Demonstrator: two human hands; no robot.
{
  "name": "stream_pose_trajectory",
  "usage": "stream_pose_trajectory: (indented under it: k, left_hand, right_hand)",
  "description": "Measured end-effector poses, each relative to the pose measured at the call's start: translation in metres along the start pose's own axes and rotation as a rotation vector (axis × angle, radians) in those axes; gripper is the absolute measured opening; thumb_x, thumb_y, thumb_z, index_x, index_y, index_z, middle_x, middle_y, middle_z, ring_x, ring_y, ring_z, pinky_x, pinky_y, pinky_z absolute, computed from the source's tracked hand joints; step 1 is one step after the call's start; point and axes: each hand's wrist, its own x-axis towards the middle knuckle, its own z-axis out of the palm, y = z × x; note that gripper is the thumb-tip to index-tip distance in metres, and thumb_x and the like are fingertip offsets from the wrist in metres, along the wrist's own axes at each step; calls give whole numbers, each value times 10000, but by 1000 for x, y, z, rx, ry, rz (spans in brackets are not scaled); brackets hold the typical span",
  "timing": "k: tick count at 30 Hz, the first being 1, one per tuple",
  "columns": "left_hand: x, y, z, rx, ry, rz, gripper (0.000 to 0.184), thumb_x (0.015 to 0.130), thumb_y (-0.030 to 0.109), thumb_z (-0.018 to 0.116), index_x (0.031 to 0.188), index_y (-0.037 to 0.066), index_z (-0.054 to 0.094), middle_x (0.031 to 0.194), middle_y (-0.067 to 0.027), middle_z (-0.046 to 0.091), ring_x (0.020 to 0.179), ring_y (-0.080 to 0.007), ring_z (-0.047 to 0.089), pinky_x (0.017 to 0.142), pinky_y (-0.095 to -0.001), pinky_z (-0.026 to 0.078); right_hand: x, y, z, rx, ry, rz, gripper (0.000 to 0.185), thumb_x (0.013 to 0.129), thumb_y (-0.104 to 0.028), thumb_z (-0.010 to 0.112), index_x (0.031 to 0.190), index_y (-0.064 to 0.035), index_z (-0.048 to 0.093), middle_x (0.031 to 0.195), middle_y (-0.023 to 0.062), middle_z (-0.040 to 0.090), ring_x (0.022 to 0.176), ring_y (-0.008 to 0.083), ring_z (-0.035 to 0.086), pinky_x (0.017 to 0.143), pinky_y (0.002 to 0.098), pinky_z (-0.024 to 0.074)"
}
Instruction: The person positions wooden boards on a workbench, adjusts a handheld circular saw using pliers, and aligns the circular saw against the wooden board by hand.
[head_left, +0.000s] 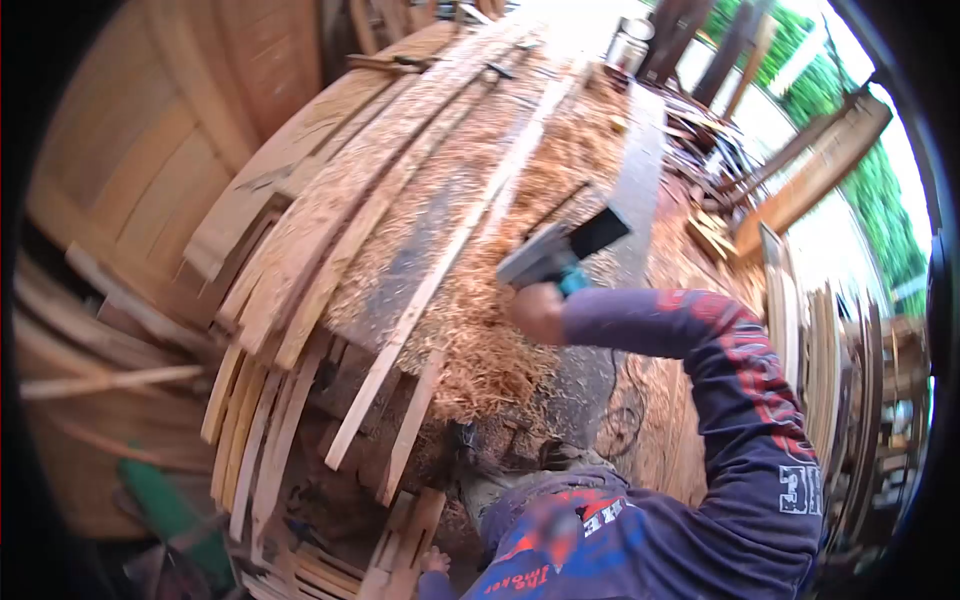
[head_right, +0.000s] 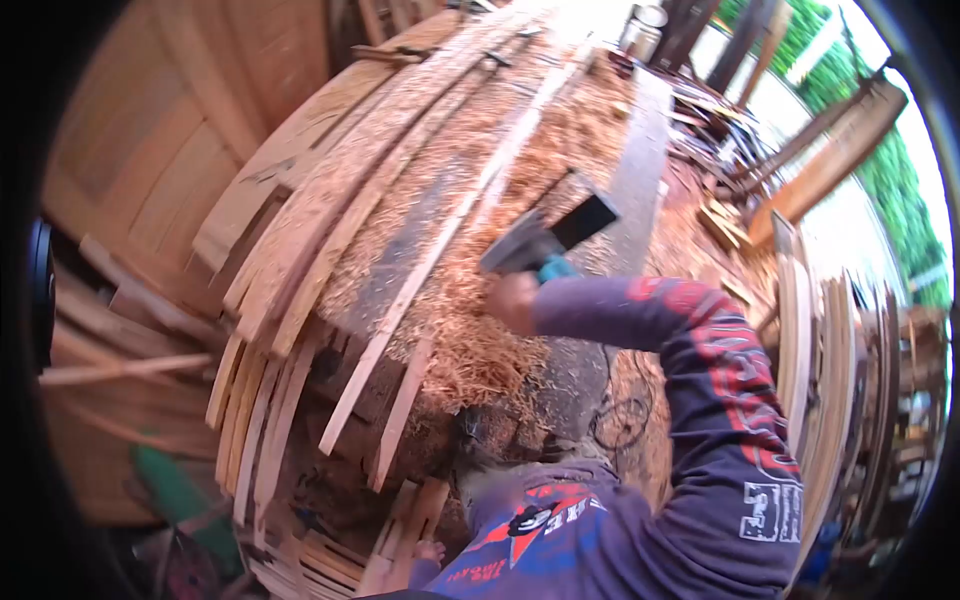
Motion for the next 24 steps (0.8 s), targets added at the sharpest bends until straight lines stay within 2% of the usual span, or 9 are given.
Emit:
stream_pose_trajectory:
  k: [5, 8, 9, 10, 11, 13, 15, 17, 24]
  left_hand:
    - [58, 94, 15, 441, -147, 182, 290, 959, 268, 526, 880, 5, 621, 686, -116, 620, 540, -253, 589, 447, -383, 441]
    - [88, 146, 45, 667, -283, 362, 313, 962, 251, 509, 925, -26, 650, 719, -122, 637, 595, -263, 619, 496, -415, 469]
    - [87, 159, 60, 941, -273, 851, 322, 948, 243, 529, 958, -55, 648, 724, -125, 628, 633, -258, 621, 545, -418, 479]
    - [35, 189, 86, 461, -311, 325, 351, 919, 239, 554, 991, -92, 647, 755, -138, 631, 727, -274, 620, 671, -430, 490]
    - [36, 196, 92, 506, -328, 343, 351, 919, 239, 554, 991, -92, 647, 755, -138, 631, 727, -274, 620, 671, -430, 490]
    - [40, 215, 112, 869, -337, 654, 343, 917, 216, 542, 990, -102, 650, 775, -140, 634, 743, -285, 606, 703, -454, 489]
    - [25, 228, 131, 1026, -410, 616, 414, 873, 289, 587, 987, -99, 672, 876, -212, 692, 804, -378, 657, 734, -495, 515]
    - [18, 235, 164, 1145, -499, 571, 429, 859, 306, 595, 993, -94, 674, 902, -228, 689, 834, -391, 657, 752, -498, 517]
    - [-13, 147, 320, 1783, -693, 654, 488, 809, 363, 621, 1013, -76, 680, 993, -281, 680, 940, -437, 657, 814, -511, 523]
  right_hand:
    - [33, -114, 81, -24, -65, -4, 478, 902, -256, 597, 1328, -40, 587, 1338, 186, 578, 1173, 372, 597, 795, 595, 525]
    - [88, -148, 142, -201, 195, 266, 455, 884, -265, 606, 1294, -67, 614, 1334, 131, 592, 1132, 350, 605, 860, 620, 488]
    - [108, -159, 166, -301, 287, 392, 441, 879, -267, 608, 1274, -72, 629, 1322, 118, 602, 1116, 343, 608, 883, 628, 475]
    - [56, -145, 125, -235, 173, 138, 409, 876, -270, 608, 1229, -69, 652, 1260, 113, 627, 1100, 330, 609, 912, 615, 460]
    - [-4, -129, 74, -137, 36, -104, 380, 873, -273, 607, 1184, -66, 676, 1197, 109, 652, 1084, 316, 610, 941, 602, 444]
    - [-53, -146, 90, -33, 537, -121, 228, 844, -234, 605, 974, -105, 741, 1018, 122, 690, 1024, 271, 626, 957, 557, 428]
    - [-88, -169, 125, 283, 849, -204, 139, 839, -224, 615, 868, -110, 689, 948, 92, 666, 972, 271, 624, 913, 553, 438]
    - [-144, -175, 165, 562, 845, -251, 112, 829, -225, 627, 838, -119, 664, 939, 87, 667, 979, 290, 630, 881, 516, 459]
    - [-430, -194, 402, 892, 299, 946, 241, 797, -217, 648, 977, -57, 646, 987, 147, 657, 1008, 323, 631, 859, 468, 505]
